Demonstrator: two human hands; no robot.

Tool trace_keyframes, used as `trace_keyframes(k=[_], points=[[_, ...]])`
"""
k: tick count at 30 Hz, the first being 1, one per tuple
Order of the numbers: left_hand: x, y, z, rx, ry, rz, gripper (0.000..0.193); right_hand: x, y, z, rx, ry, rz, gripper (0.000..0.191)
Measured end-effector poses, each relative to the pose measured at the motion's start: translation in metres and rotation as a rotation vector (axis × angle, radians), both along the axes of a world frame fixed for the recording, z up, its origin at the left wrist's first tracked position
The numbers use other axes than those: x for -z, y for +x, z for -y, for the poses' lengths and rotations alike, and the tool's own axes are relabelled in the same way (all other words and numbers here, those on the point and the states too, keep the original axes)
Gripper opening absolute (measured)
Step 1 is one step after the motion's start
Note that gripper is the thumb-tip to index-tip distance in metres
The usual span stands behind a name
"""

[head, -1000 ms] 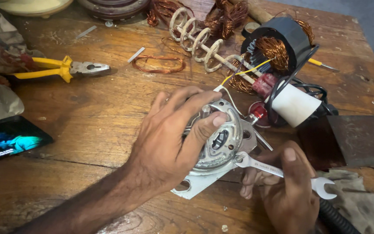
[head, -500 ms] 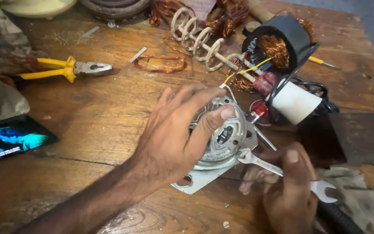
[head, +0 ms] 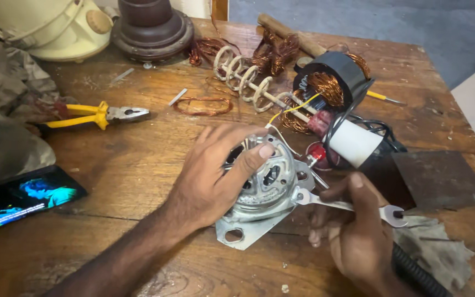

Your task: The person uses a wrench to tighten bolts on a circular metal electrical component mounted on a base plate. They rotate the component and reposition the wrench to secure multiple fasteners on the assembly.

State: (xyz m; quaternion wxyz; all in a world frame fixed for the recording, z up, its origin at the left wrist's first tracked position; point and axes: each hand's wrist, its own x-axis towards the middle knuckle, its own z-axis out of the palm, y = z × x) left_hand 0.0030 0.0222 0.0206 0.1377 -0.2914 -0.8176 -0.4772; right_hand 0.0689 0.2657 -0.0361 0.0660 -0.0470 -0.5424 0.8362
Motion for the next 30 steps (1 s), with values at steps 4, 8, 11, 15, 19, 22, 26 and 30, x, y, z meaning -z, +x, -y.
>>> trace_keyframes(k=[4, 8, 11, 15, 19, 22, 26, 30], points=[[0.001, -0.003, 0.001, 0.010, -0.016, 0.037, 0.061, -0.001, -0.002, 0.001, -0.006, 0.028, 0.068, 0.040], [0.004, -0.002, 0.001, 0.020, 0.009, 0.053, 0.060, 0.012, -0.002, -0.001, -0.044, 0.014, -0.024, 0.039], [0.008, -0.002, 0.001, -0.029, -0.042, -0.051, 0.055, 0.023, 0.002, -0.006, -0.021, 0.078, -0.047, 0.037], [0.011, -0.004, 0.005, 0.023, -0.073, 0.005, 0.063, 0.022, 0.011, -0.014, 0.030, 0.337, -0.157, 0.040], [0.009, -0.011, 0.007, 0.028, -0.133, -0.032, 0.065, 0.009, 0.003, -0.037, -0.182, 0.755, -0.328, 0.049], [0.003, -0.016, 0.007, 0.029, -0.146, -0.073, 0.058, 0.013, -0.014, -0.064, -0.368, 0.875, -0.689, 0.058], [-0.014, -0.021, -0.007, -0.100, -0.299, 0.146, 0.049, 0.023, -0.024, -0.100, -0.542, 0.970, -0.647, 0.066], [-0.026, -0.028, -0.027, -0.200, -0.416, 0.230, 0.052, 0.008, -0.029, -0.095, -0.505, 1.018, -0.623, 0.076]])
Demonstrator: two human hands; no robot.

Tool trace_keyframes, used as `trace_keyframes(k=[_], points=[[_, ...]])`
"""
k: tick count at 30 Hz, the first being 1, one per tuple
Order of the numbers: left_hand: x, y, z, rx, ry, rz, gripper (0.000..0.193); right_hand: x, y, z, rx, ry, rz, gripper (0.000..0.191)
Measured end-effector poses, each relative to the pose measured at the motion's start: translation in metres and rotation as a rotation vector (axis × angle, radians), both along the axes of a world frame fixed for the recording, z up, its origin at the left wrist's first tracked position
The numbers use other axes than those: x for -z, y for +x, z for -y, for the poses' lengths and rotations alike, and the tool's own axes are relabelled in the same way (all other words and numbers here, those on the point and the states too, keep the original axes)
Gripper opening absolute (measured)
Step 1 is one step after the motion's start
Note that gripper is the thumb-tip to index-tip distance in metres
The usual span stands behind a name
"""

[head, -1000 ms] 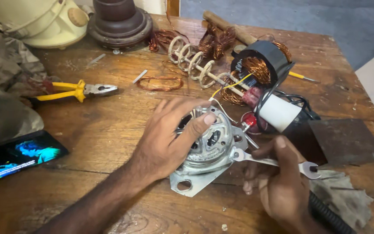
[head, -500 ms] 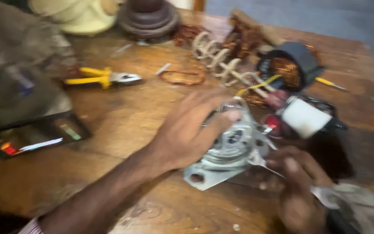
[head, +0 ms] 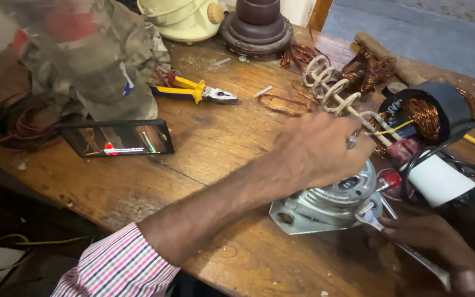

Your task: The person uses a wrench to tighten bolts on a circular metal electrical component mounted on a base plate. They rotate the component and reposition the wrench to secure multiple fasteners on the assembly.

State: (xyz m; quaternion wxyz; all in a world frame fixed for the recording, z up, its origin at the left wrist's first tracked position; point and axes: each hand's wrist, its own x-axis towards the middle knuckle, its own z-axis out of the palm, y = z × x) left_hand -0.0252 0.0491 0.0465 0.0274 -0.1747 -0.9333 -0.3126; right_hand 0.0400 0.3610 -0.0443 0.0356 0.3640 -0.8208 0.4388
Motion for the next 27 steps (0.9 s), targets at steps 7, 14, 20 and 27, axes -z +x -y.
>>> trace_keyframes(k=[7, 14, 20, 27], points=[[0.012, -0.008, 0.005, 0.153, 0.085, 0.085, 0.054, -0.048, 0.030, 0.083, -0.016, -0.043, -0.276, 0.050], [0.010, -0.008, -0.003, 0.072, 0.045, -0.050, 0.052, -0.031, 0.022, 0.067, -0.214, -0.186, -0.096, 0.040], [0.004, -0.004, -0.003, 0.085, 0.000, 0.087, 0.048, -0.033, 0.031, 0.079, -0.202, -0.131, -0.164, 0.031], [0.008, -0.012, -0.014, 0.114, -0.072, 0.035, 0.048, -0.048, 0.041, 0.092, -0.154, -0.239, -0.118, 0.019]])
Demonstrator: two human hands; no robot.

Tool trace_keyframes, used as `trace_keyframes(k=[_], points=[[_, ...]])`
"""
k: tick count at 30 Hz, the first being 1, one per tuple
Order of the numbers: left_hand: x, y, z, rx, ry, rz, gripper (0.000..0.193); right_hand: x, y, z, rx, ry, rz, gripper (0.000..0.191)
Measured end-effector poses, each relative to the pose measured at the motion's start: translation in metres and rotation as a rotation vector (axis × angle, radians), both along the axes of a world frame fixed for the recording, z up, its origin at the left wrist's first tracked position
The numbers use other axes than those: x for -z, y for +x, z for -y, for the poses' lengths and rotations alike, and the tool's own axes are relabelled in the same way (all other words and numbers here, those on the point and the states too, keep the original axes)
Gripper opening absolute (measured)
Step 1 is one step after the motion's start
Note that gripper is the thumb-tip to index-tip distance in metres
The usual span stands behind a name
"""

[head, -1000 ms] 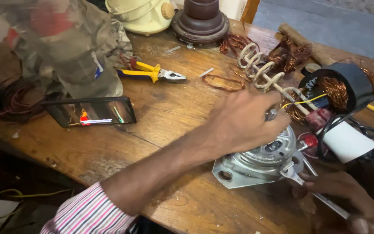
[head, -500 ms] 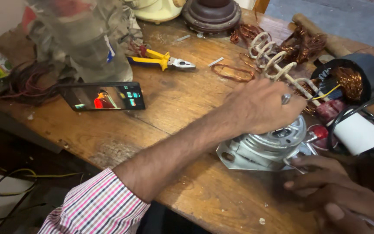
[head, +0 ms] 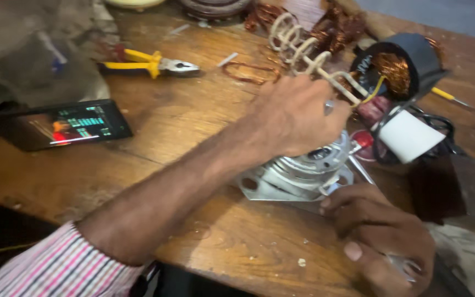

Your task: The person uses a wrench to tighten bolts on a circular metal electrical component mounted on a base plate. They rotate the component and reposition the wrench to secure multiple fasteners on the assembly.

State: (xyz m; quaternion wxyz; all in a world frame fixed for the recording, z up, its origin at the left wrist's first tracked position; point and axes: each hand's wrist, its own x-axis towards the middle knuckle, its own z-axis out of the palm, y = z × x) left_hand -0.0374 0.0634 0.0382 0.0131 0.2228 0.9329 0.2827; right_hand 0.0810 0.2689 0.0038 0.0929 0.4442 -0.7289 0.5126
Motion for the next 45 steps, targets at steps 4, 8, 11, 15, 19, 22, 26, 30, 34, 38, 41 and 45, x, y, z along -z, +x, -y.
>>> trace_keyframes(k=[4, 8, 11, 15, 19, 22, 26, 30, 34, 38, 41, 45], points=[[0.015, -0.002, 0.002, 0.128, -0.035, -0.589, 0.029, 0.008, 0.000, 0.000, -0.045, -0.071, 0.001, 0.018], [0.027, -0.001, 0.005, 0.194, -0.081, -0.802, 0.013, 0.004, 0.006, 0.010, 0.005, -0.079, -0.025, 0.012], [0.030, 0.001, 0.005, 0.185, -0.066, -0.807, 0.013, -0.002, 0.014, 0.021, 0.135, -0.041, -0.025, 0.015], [0.022, 0.005, 0.002, 0.151, -0.113, -0.742, 0.020, 0.002, 0.017, 0.026, 0.192, -0.142, -0.063, 0.018], [0.000, 0.016, 0.000, -0.112, 0.089, -0.220, 0.040, 0.005, 0.011, 0.013, 0.168, -0.131, -0.060, 0.022], [-0.014, 0.035, 0.009, -0.200, 0.109, -0.073, 0.045, 0.010, 0.003, 0.002, 0.110, -0.283, 0.054, 0.033], [-0.018, 0.056, 0.006, -0.284, 0.042, -0.119, 0.050, 0.033, -0.007, -0.008, 0.029, -0.531, 0.134, 0.041], [-0.023, 0.066, 0.003, -0.264, -0.151, -0.064, 0.047, 0.050, -0.011, -0.018, -0.164, -0.888, 0.070, 0.031], [-0.036, 0.077, 0.006, -0.291, -0.354, -0.040, 0.072, 0.040, -0.003, -0.008, 0.136, -0.576, -0.216, 0.023], [-0.043, 0.079, 0.003, -0.336, -0.444, -0.031, 0.076, 0.015, 0.016, 0.005, 0.274, -0.325, -0.196, 0.028], [-0.037, 0.069, 0.004, -0.298, -0.385, -0.500, 0.072, 0.013, 0.020, 0.006, 0.324, -0.301, -0.125, 0.042], [-0.022, 0.053, 0.008, -0.112, -0.266, -0.199, 0.066, 0.027, 0.009, -0.004, 0.345, -0.346, -0.247, 0.052]])
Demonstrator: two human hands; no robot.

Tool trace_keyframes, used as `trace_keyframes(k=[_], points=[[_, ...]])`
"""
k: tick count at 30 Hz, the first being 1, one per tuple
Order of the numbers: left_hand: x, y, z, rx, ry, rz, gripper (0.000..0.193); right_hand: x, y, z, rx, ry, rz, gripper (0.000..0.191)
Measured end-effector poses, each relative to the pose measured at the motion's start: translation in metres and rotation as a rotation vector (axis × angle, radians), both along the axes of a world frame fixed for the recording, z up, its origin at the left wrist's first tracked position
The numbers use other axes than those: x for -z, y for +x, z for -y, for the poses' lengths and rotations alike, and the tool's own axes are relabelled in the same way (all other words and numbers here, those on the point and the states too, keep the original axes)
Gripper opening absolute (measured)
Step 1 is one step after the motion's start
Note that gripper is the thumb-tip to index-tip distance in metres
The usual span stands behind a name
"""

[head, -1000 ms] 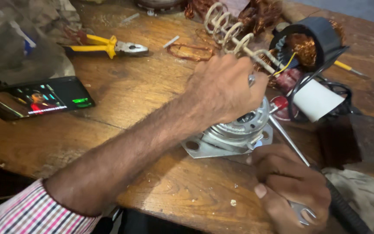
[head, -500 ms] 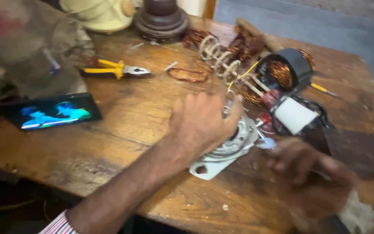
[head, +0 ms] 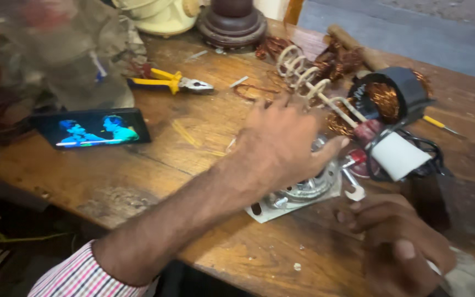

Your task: The person uses a wrench to tighten bolts on a circular metal electrical component mounted on a base plate. They rotate the component and reposition the wrench to secure multiple fasteners on the assembly.

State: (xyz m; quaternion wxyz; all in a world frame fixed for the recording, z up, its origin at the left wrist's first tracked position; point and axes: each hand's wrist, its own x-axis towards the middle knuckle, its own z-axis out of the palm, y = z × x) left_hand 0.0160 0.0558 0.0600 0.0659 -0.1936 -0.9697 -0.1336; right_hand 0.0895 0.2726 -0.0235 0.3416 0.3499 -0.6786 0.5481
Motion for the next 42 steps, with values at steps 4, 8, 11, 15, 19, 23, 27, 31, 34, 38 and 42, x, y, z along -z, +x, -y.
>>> trace_keyframes(k=[4, 8, 11, 15, 19, 23, 27, 31, 34, 38, 42], points=[[0.016, -0.009, -0.004, 0.076, 0.181, -0.111, 0.065, 0.003, -0.001, -0.001, -0.163, -0.047, 0.096, 0.053], [0.026, -0.014, -0.008, 0.132, 0.280, -0.201, 0.063, -0.015, 0.005, 0.013, -0.176, 0.002, 0.058, 0.052], [0.029, -0.013, -0.008, 0.119, 0.279, -0.114, 0.059, -0.033, 0.006, 0.012, -0.298, 0.204, 0.066, 0.053], [0.026, -0.007, -0.006, 0.110, 0.273, -0.103, 0.049, -0.031, 0.006, 0.010, -0.293, 0.306, 0.087, 0.049], [0.022, -0.004, -0.004, 0.103, 0.290, -0.157, 0.042, -0.013, 0.006, 0.014, -0.331, 0.211, 0.081, 0.045], [0.022, -0.006, -0.004, 0.049, 0.293, -0.103, 0.041, -0.007, 0.004, 0.015, -0.316, 0.214, 0.110, 0.044], [0.023, -0.013, 0.001, 0.048, 0.397, -0.253, 0.039, -0.003, 0.000, 0.016, -0.376, 0.111, 0.242, 0.044], [0.021, -0.024, 0.012, 0.007, 0.417, 0.148, 0.051, 0.006, -0.004, 0.014, -0.522, -0.080, 0.436, 0.040], [0.025, -0.029, 0.019, 0.045, 0.431, 0.157, 0.053, 0.009, -0.006, 0.010, -0.570, -0.148, 0.584, 0.037], [0.037, -0.027, 0.020, 0.097, 0.544, 0.044, 0.045, 0.010, -0.010, 0.009, -0.544, -0.043, 0.519, 0.038], [0.043, -0.023, 0.011, 0.059, 0.482, -0.036, 0.040, 0.010, -0.010, 0.012, -0.412, 0.281, 0.326, 0.038]])
